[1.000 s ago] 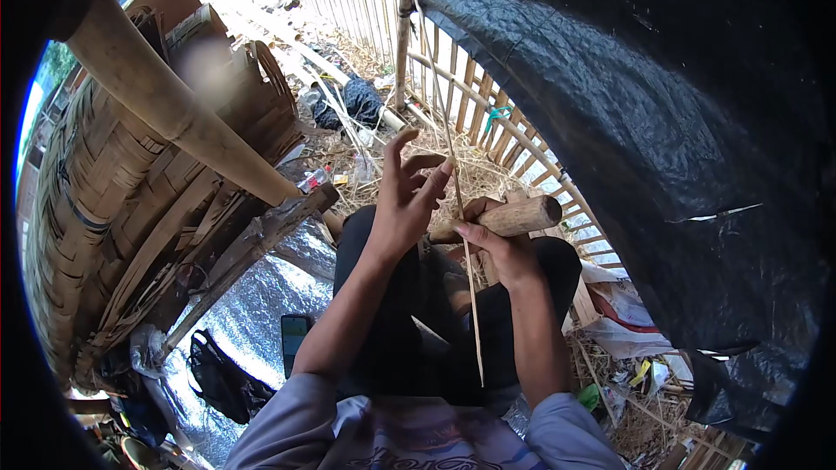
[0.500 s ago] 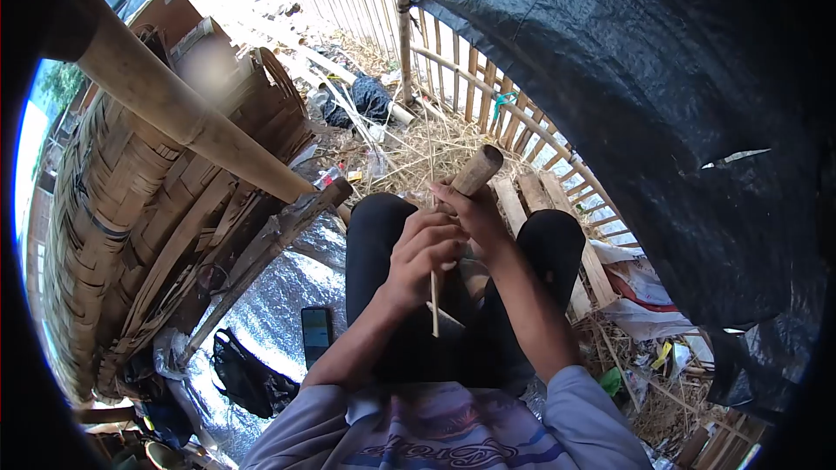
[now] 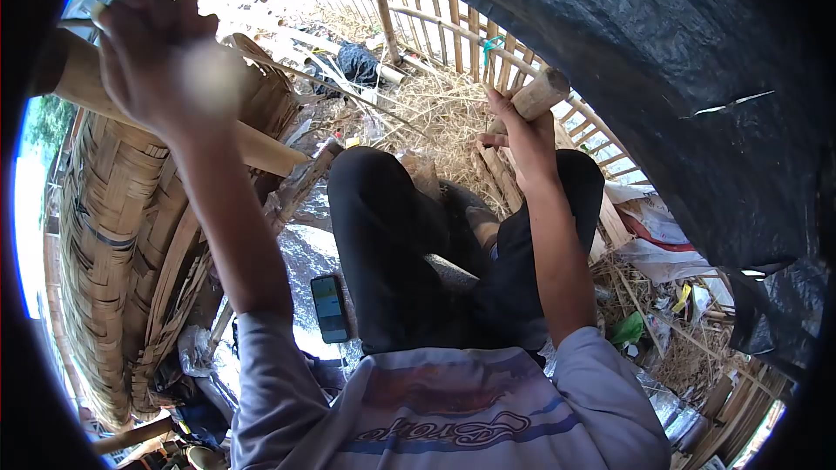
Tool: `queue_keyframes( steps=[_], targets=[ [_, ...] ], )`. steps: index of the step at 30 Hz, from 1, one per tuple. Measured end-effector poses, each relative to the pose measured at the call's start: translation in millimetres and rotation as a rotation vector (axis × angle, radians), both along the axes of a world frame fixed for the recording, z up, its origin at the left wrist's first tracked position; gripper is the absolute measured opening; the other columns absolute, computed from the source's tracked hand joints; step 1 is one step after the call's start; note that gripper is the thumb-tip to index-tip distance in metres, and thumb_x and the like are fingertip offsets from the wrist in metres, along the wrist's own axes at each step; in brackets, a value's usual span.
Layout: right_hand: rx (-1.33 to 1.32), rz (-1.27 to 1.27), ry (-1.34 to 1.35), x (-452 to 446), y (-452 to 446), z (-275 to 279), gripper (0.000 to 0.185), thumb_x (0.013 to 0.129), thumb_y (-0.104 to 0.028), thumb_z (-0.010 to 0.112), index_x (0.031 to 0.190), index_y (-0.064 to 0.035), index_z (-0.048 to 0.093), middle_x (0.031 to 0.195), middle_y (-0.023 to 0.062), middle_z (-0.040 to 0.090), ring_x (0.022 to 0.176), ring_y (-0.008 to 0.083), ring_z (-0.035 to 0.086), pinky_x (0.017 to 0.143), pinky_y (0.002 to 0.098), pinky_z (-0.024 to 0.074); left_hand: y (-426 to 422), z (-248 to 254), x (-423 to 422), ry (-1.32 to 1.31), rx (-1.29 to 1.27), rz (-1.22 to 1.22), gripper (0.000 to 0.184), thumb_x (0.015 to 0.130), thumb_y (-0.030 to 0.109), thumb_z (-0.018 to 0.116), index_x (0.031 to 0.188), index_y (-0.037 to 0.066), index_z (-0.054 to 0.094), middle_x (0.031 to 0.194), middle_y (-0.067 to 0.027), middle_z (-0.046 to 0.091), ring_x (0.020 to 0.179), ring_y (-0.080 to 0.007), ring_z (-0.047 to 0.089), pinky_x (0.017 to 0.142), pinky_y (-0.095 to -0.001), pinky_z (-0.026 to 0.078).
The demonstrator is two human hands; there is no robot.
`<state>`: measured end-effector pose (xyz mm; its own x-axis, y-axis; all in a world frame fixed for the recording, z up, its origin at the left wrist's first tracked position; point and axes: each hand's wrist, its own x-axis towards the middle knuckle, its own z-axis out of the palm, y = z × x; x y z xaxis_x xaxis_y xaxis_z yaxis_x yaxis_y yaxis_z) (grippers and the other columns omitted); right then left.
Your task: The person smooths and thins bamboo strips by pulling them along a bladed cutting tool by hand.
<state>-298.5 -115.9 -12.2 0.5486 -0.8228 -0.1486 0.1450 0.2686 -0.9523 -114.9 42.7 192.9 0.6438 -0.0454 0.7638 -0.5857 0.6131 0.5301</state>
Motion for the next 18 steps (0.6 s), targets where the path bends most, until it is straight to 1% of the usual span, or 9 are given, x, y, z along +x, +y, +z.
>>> queue_keyframes(
  steps=[1,3,4,6,7,10,15,18],
  targets=[
    [-0.006,-0.008,-0.004,-4,-1,1,0.024,0.084,-0.022,0.073,0.093,-0.006,0.057,0.092,0.0033,0.059,0.087,0.0113,0.06,0.057,0.0307,0.0601,0,23,-2,0.066,0.021,0.082,0.026,0.102,0.023,0.042,0.087,0.004,0.052,0.068,-0.0011,0.044,0.052,-0.0099,0.032,0.043,-0.0234,0.03],
    [-0.01,-0.011,-0.022,-10,-3,1,0.022,0.084,-0.021,0.073,0.092,-0.0065,0.058,0.091,0.0028,0.059,0.087,0.011,0.06,0.057,0.0306,0.0601,3,58,15,-0.019,-0.022,0.017,0.022,0.1,0.018,0.045,0.097,0.0,0.056,0.076,-0.0069,0.057,0.059,-0.0126,0.044,0.049,-0.0228,0.036],
    [-0.021,-0.008,-0.042,-13,-3,1,0.02,0.085,-0.02,0.072,0.091,-0.007,0.058,0.091,0.0023,0.059,0.087,0.0107,0.06,0.057,0.0304,0.0601,5,75,18,-0.017,-0.015,0.01,0.022,0.1,0.018,0.045,0.097,0.0,0.056,0.076,-0.0069,0.057,0.059,-0.0126,0.044,0.049,-0.0228,0.036],
    [-0.03,-0.021,-0.043,-16,-3,3,0.02,0.085,-0.02,0.072,0.091,-0.007,0.058,0.091,0.0018,0.059,0.086,0.0105,0.06,0.057,0.0303,0.06,7,110,24,-0.189,0.182,-0.054,0.029,0.102,0.028,0.036,0.085,0.007,0.047,0.065,-0.0004,0.039,0.051,-0.0089,0.029,0.048,-0.019,0.03],
    [-0.046,-0.025,-0.045,-17,-3,4,0.02,0.085,-0.02,0.072,0.091,-0.007,0.058,0.09,0.0013,0.059,0.086,0.0102,0.06,0.056,0.0303,0.0599,6,122,25,-0.245,0.231,-0.077,0.029,0.102,0.028,0.035,0.086,0.007,0.047,0.065,-0.0004,0.038,0.051,-0.009,0.029,0.048,-0.0192,0.029],
    [-0.049,-0.027,-0.059,-19,-4,3,0.021,0.085,-0.02,0.072,0.092,-0.0064,0.058,0.088,0.0011,0.059,0.086,0.0106,0.061,0.056,0.0299,0.0593,0,130,31,-0.339,0.329,-0.142,0.027,0.102,0.027,0.034,0.087,0.008,0.044,0.066,-0.0003,0.037,0.051,-0.009,0.029,0.047,-0.0201,0.028],
    [-0.071,0.009,-0.033,-19,-5,4,0.022,0.085,-0.021,0.072,0.093,-0.0061,0.058,0.087,0.0016,0.059,0.086,0.011,0.061,0.055,0.0295,0.0588,-7,132,46,-0.389,0.423,-0.241,0.024,0.103,0.027,0.031,0.091,0.009,0.04,0.067,-0.0001,0.034,0.051,-0.0091,0.029,0.045,-0.0216,0.026],
    [-0.081,0.009,-0.061,-16,-3,5,0.023,0.085,-0.022,0.073,0.093,-0.0061,0.058,0.088,0.0016,0.059,0.084,0.0097,0.06,0.056,0.0291,0.0587,-8,132,62,-0.389,0.449,-0.32,0.022,0.103,0.027,0.03,0.093,0.009,0.037,0.068,0.0001,0.032,0.051,-0.0092,0.029,0.044,-0.0224,0.024]
  ],
)
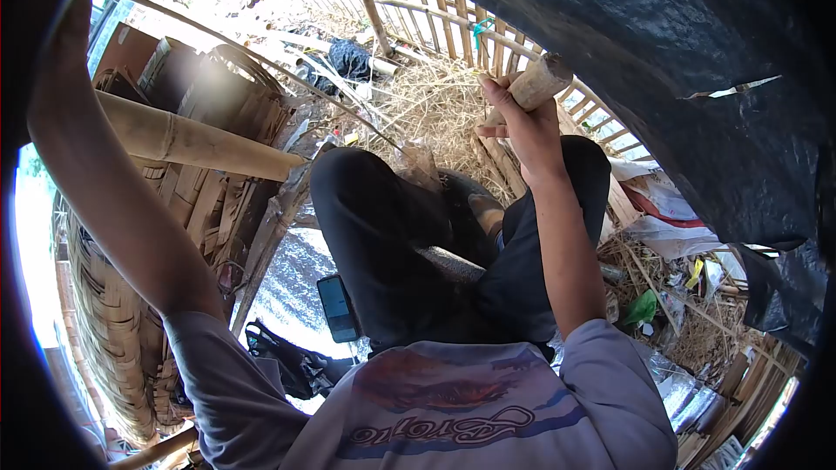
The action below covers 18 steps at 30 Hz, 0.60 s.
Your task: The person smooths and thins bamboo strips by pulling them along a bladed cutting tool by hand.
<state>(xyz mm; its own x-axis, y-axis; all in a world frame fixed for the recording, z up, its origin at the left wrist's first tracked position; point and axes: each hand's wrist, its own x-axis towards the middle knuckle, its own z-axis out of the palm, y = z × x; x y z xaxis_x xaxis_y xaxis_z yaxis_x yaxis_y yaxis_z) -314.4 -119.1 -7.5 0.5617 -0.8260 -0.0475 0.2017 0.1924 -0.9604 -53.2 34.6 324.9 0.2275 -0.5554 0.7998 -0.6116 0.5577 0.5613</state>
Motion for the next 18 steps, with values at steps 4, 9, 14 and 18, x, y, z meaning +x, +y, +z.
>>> queue_keyframes(
  steps=[4,9,14,18],
  targets=[
    [0.016,0.001,0.047,2,3,0,0.022,0.085,-0.022,0.073,0.093,-0.0069,0.058,0.09,0.0014,0.058,0.082,0.0083,0.059,0.056,0.0284,0.0582,8,-26,31,0.081,0.076,-0.309,0.02,0.101,0.021,0.037,0.102,0.003,0.046,0.08,-0.0074,0.047,0.065,-0.0143,0.044,0.052,-0.0246,0.035],
    [-0.006,0.045,0.069,5,4,1,0.02,0.085,-0.02,0.072,0.092,-0.0073,0.058,0.091,0.0007,0.058,0.081,0.0079,0.059,0.055,0.027,0.0577,-27,-98,-35,0.511,-0.218,0.381,0.026,0.102,0.026,0.041,0.105,0.002,0.052,0.081,-0.0063,0.055,0.065,-0.0116,0.044,0.056,-0.0241,0.037],
    [0.009,0.08,0.067,10,6,-2,0.019,0.086,-0.017,0.07,0.096,-0.008,0.057,0.093,0.0008,0.059,0.081,0.0077,0.059,0.055,0.0261,0.0582,-29,-187,-23,0.514,-0.048,0.214,0.037,0.102,0.038,0.041,0.075,0.012,0.042,0.058,0.0053,0.034,0.047,-0.0047,0.028,0.041,-0.021,0.024],
    [0.012,0.083,0.078,14,6,-7,0.021,0.087,-0.016,0.07,0.099,-0.0083,0.055,0.096,0.0011,0.059,0.084,0.0084,0.06,0.056,0.0263,0.0587,-36,-253,-26,0.482,0.033,0.143,0.039,0.104,0.037,0.034,0.073,0.014,0.034,0.058,0.0066,0.027,0.046,-0.0032,0.023,0.04,-0.0209,0.02]
  ],
)
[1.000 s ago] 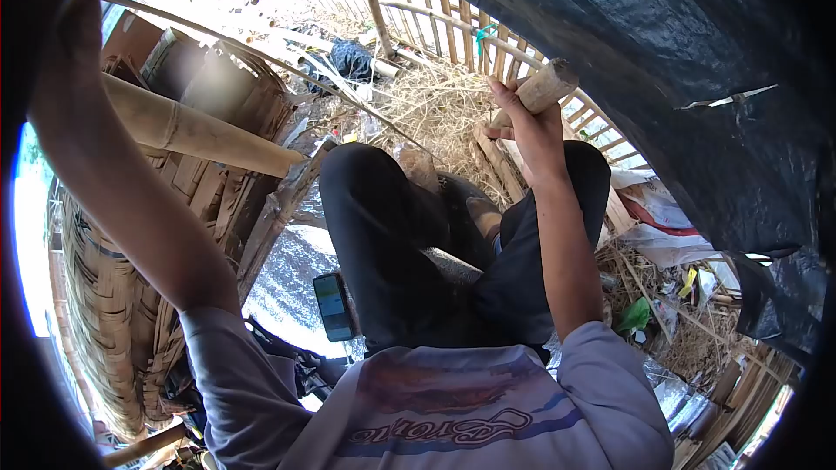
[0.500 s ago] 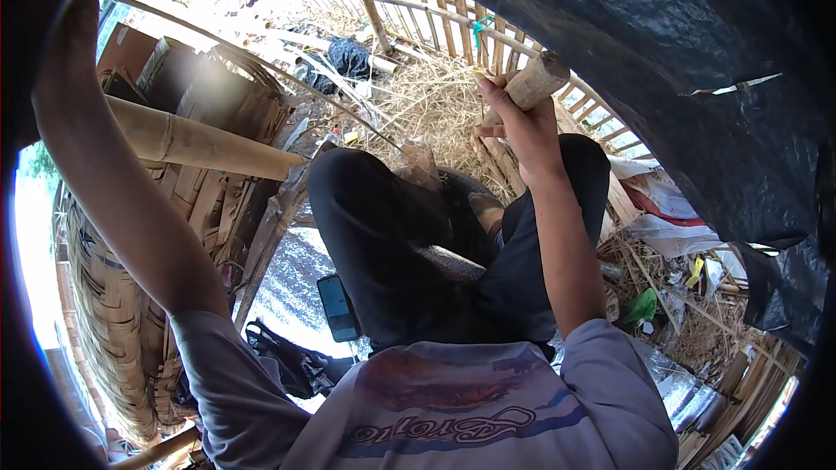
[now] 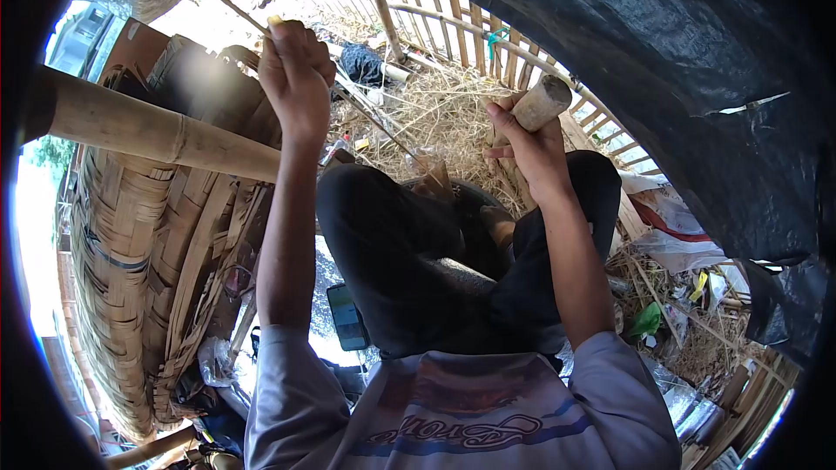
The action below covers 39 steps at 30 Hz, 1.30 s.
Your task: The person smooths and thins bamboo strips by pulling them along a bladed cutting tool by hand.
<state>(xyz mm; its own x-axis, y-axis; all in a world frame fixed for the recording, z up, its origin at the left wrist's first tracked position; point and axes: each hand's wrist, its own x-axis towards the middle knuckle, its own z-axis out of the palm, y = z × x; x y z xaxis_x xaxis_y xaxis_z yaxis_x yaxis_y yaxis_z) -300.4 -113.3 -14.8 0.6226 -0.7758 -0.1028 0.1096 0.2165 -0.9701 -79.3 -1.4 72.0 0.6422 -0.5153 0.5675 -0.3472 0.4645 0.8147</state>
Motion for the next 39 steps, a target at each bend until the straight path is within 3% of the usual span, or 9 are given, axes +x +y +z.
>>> queue_keyframes(
  steps=[5,9,18,23,24,31,33,36,39],
  targets=[
    [-0.032,-0.072,-0.081,9,6,-3,0.03,0.083,-0.027,0.075,0.09,-0.0026,0.06,0.08,0.0009,0.062,0.073,0.007,0.062,0.051,0.0225,0.0558,-3,-52,0,0.063,0.034,-0.062,0.038,0.104,0.034,0.034,0.072,0.013,0.032,0.059,0.0066,0.027,0.047,-0.0017,0.022,0.04,-0.0209,0.018],
    [-0.049,-0.048,-0.083,12,6,-6,0.029,0.083,-0.027,0.075,0.091,-0.0033,0.06,0.079,0.0003,0.061,0.072,0.0066,0.061,0.051,0.0225,0.0558,-2,-78,9,0.03,0.259,-0.047,0.037,0.104,0.032,0.037,0.074,0.009,0.039,0.063,0.0036,0.036,0.059,-0.0069,0.041,0.056,-0.0252,0.041],
    [-0.35,-0.102,0.055,14,3,-12,0.027,0.084,-0.027,0.073,0.086,-0.0017,0.064,0.072,0.0035,0.065,0.065,0.0103,0.062,0.055,0.029,0.0517,14,-94,26,0.147,0.712,-0.181,0.033,0.098,0.029,0.055,0.107,0.0,0.065,0.086,-0.0039,0.065,0.079,-0.009,0.059,0.076,-0.0262,0.049],
    [-0.616,-0.087,0.165,18,6,-20,0.034,0.082,-0.035,0.073,0.08,-0.0012,0.067,0.066,0.0089,0.067,0.063,0.0197,0.067,0.059,0.0334,0.0503,13,-82,19,0.138,0.547,-0.126,0.042,0.1,0.033,0.049,0.124,-0.001,0.056,0.097,-0.0092,0.067,0.09,-0.0144,0.064,0.079,-0.0276,0.051],
    [-0.588,-0.029,0.199,17,6,-20,0.024,0.084,-0.023,0.074,0.085,-0.0024,0.062,0.074,0.0029,0.065,0.067,0.009,0.061,0.062,0.0265,0.0486,13,-78,18,0.16,0.433,-0.138,0.046,0.101,0.034,0.046,0.129,-0.001,0.052,0.101,-0.0111,0.068,0.094,-0.0163,0.064,0.08,-0.0281,0.051],
    [-0.633,-0.013,0.285,18,10,-17,0.03,0.082,-0.026,0.076,0.089,-0.0006,0.063,0.075,0.0045,0.066,0.07,0.0106,0.063,0.065,0.0279,0.0502,15,-65,3,0.088,0.301,-0.053,0.046,0.1,0.032,0.047,0.131,-0.003,0.05,0.11,-0.0134,0.066,0.092,-0.0157,0.065,0.079,-0.03,0.055],
    [-0.645,-0.041,0.261,19,11,-17,0.042,0.08,-0.042,0.073,0.083,-0.0008,0.069,0.07,0.0149,0.068,0.067,0.0283,0.068,0.061,0.0374,0.0506,16,-64,4,0.089,0.283,-0.008,0.045,0.1,0.031,0.049,0.129,-0.003,0.052,0.11,-0.0137,0.066,0.089,-0.0151,0.065,0.077,-0.0296,0.055],
    [-0.659,-0.069,0.24,19,12,-19,0.042,0.08,-0.043,0.073,0.082,-0.0007,0.069,0.07,0.0151,0.068,0.067,0.0289,0.068,0.061,0.0378,0.0507,16,-64,6,0.085,0.227,0.067,0.043,0.099,0.03,0.051,0.125,-0.004,0.055,0.107,-0.0142,0.067,0.085,-0.0141,0.065,0.075,-0.0293,0.056],
    [-0.672,-0.014,0.327,16,11,-17,0.032,0.081,-0.03,0.076,0.09,-0.0008,0.065,0.075,0.0064,0.067,0.07,0.014,0.065,0.066,0.0297,0.0509,17,-63,5,0.064,0.178,0.111,0.044,0.1,0.03,0.049,0.126,-0.005,0.054,0.104,-0.0156,0.068,0.082,-0.0138,0.066,0.073,-0.0298,0.056]
  ],
)
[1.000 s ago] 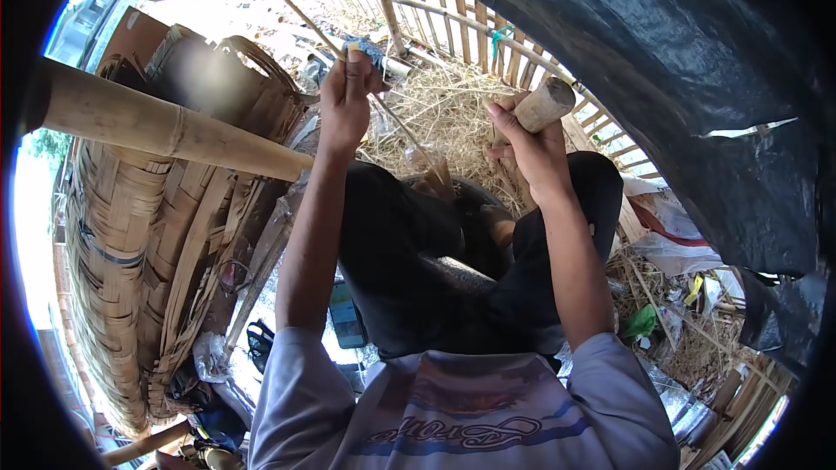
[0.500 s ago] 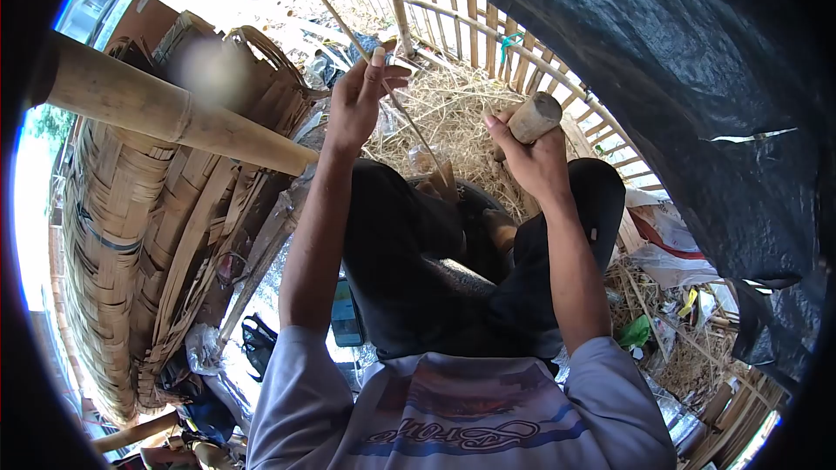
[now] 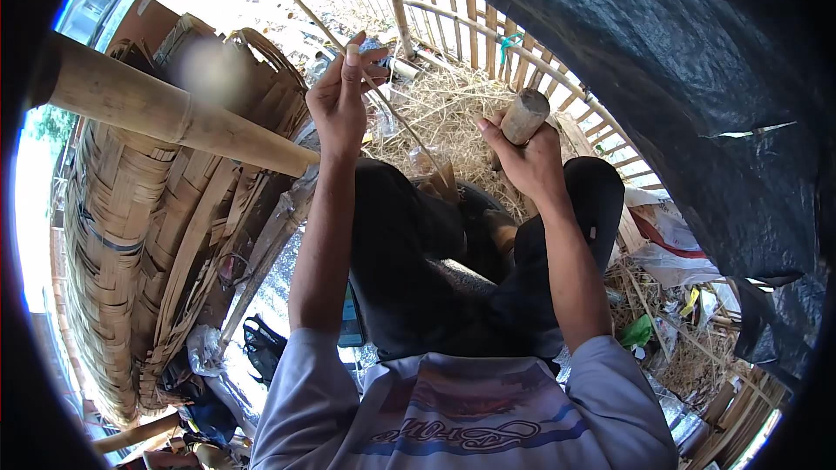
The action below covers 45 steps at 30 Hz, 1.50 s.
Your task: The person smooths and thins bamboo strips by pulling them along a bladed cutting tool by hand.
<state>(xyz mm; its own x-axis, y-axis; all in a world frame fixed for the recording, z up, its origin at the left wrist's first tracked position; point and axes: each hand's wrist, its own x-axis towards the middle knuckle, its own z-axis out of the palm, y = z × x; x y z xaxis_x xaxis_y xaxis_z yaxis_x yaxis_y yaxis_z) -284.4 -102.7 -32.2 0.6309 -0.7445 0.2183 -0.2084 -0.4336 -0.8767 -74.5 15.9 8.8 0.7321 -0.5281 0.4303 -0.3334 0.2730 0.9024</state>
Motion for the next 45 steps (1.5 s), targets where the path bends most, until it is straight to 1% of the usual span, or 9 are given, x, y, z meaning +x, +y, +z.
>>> queue_keyframes(
  steps=[7,9,13,15,18,23,25,37,45],
  targets=[
    [0.033,-0.008,-0.003,-1,1,3,0.033,0.081,-0.03,0.077,0.09,-0.0009,0.064,0.076,0.0068,0.068,0.071,0.0145,0.065,0.067,0.0305,0.0511,-2,2,-4,0.033,-0.08,0.052,0.025,0.094,0.017,0.061,0.107,-0.003,0.068,0.091,-0.0109,0.07,0.077,-0.0093,0.062,0.068,-0.0252,0.053],
    [0.011,-0.027,-0.075,0,1,4,0.043,0.08,-0.042,0.074,0.082,0.0001,0.067,0.07,0.0159,0.067,0.067,0.0291,0.068,0.062,0.0379,0.051,-1,2,-3,0.056,-0.069,0.067,0.023,0.092,0.016,0.064,0.105,-0.003,0.069,0.088,-0.0099,0.07,0.075,-0.0084,0.061,0.067,-0.0246,0.052],
    [0.008,-0.017,-0.083,-2,1,2,0.042,0.08,-0.042,0.074,0.083,-0.0004,0.068,0.071,0.0159,0.067,0.068,0.029,0.068,0.062,0.0376,0.051,3,-3,5,0.025,-0.017,0.115,0.022,0.091,0.019,0.065,0.099,-0.001,0.071,0.086,-0.0064,0.07,0.076,-0.009,0.062,0.067,-0.024,0.052],
    [0.055,0.008,-0.042,-2,1,3,0.031,0.082,-0.028,0.076,0.089,-0.0007,0.063,0.076,0.0066,0.067,0.072,0.0129,0.064,0.067,0.0291,0.0505,3,-2,3,0.045,-0.011,0.131,0.021,0.09,0.017,0.067,0.098,-0.002,0.071,0.083,-0.0064,0.07,0.071,-0.007,0.059,0.065,-0.0226,0.049],
    [0.114,0.037,-0.091,-2,-2,3,0.029,0.083,-0.027,0.075,0.089,-0.0017,0.062,0.08,0.0064,0.067,0.074,0.0114,0.064,0.063,0.0268,0.0514,0,2,-4,0.04,0.002,0.158,0.021,0.088,0.016,0.069,0.098,-0.002,0.071,0.08,-0.0059,0.07,0.067,-0.0045,0.055,0.063,-0.0207,0.046],
    [0.446,-0.021,-0.286,0,-1,11,0.022,0.087,-0.021,0.069,0.096,-0.0029,0.06,0.09,0.0098,0.067,0.08,0.0163,0.067,0.06,0.028,0.0573,-1,-1,-3,-0.038,0.084,0.183,0.022,0.088,0.018,0.069,0.1,0.0,0.072,0.082,-0.0052,0.07,0.068,-0.0042,0.056,0.064,-0.0202,0.046],
    [0.591,-0.024,-0.48,1,-4,12,0.018,0.089,-0.016,0.064,0.1,-0.0023,0.058,0.093,0.0136,0.067,0.087,0.0237,0.069,0.061,0.0328,0.0612,-2,-3,-3,-0.023,0.047,0.167,0.023,0.089,0.017,0.068,0.099,-0.003,0.07,0.082,-0.0066,0.069,0.072,-0.0067,0.06,0.07,-0.0248,0.055],
    [0.462,0.065,-0.919,-13,25,77,0.011,0.091,-0.006,0.054,0.099,0.0001,0.05,0.094,0.0192,0.064,0.093,0.0337,0.067,0.059,0.0367,0.0629,-11,0,-6,-0.109,0.085,0.276,0.02,0.083,0.012,0.074,0.092,-0.005,0.07,0.082,-0.0055,0.066,0.071,-0.0074,0.062,0.059,-0.0229,0.058],
    [0.37,0.15,-0.781,0,34,53,0.012,0.093,-0.009,0.049,0.099,0.0005,0.05,0.093,0.0196,0.062,0.096,0.0364,0.065,0.055,0.0347,0.0617,-11,0,-6,-0.122,0.094,0.286,0.018,0.083,0.011,0.074,0.092,-0.005,0.07,0.078,-0.0049,0.064,0.067,-0.0073,0.061,0.057,-0.0215,0.055]
  ],
)
